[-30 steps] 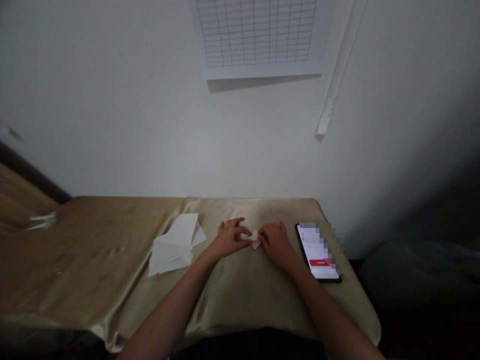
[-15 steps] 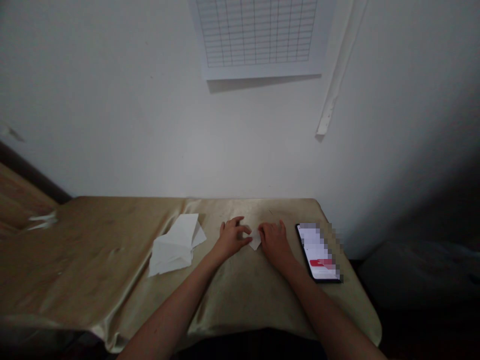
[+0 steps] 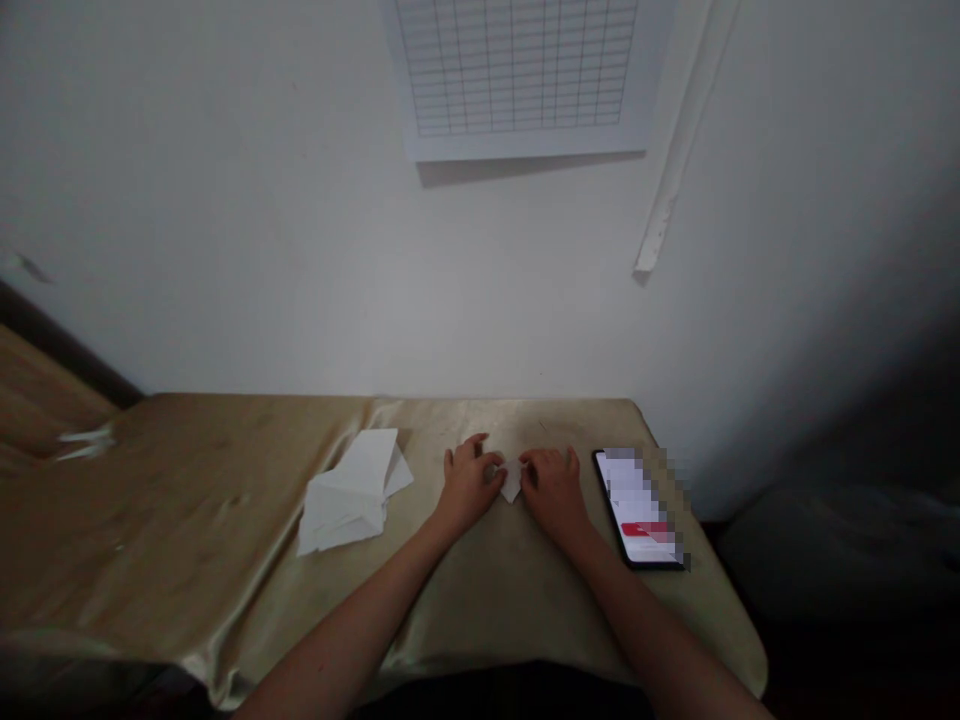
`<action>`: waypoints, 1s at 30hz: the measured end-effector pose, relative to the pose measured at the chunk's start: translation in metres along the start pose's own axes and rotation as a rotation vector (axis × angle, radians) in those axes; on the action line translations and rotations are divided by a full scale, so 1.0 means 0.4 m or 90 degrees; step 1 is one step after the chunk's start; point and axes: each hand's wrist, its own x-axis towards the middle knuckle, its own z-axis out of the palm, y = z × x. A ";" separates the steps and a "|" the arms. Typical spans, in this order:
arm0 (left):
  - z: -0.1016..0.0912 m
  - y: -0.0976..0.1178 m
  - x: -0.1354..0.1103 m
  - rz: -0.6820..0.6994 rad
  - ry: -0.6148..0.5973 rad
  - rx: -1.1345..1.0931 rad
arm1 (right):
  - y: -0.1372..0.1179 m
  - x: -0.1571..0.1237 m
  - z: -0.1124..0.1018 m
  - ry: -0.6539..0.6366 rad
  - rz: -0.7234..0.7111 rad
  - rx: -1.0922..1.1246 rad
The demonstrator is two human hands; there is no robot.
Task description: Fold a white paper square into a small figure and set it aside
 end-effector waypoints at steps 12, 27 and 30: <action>0.000 0.014 -0.009 0.002 0.046 0.023 | -0.011 0.001 0.000 -0.006 0.057 -0.030; 0.008 0.019 -0.005 -0.034 0.040 -0.002 | -0.019 0.006 0.001 -0.002 0.074 -0.060; 0.008 0.022 -0.004 -0.039 0.040 -0.005 | -0.021 0.010 -0.002 -0.007 0.072 -0.064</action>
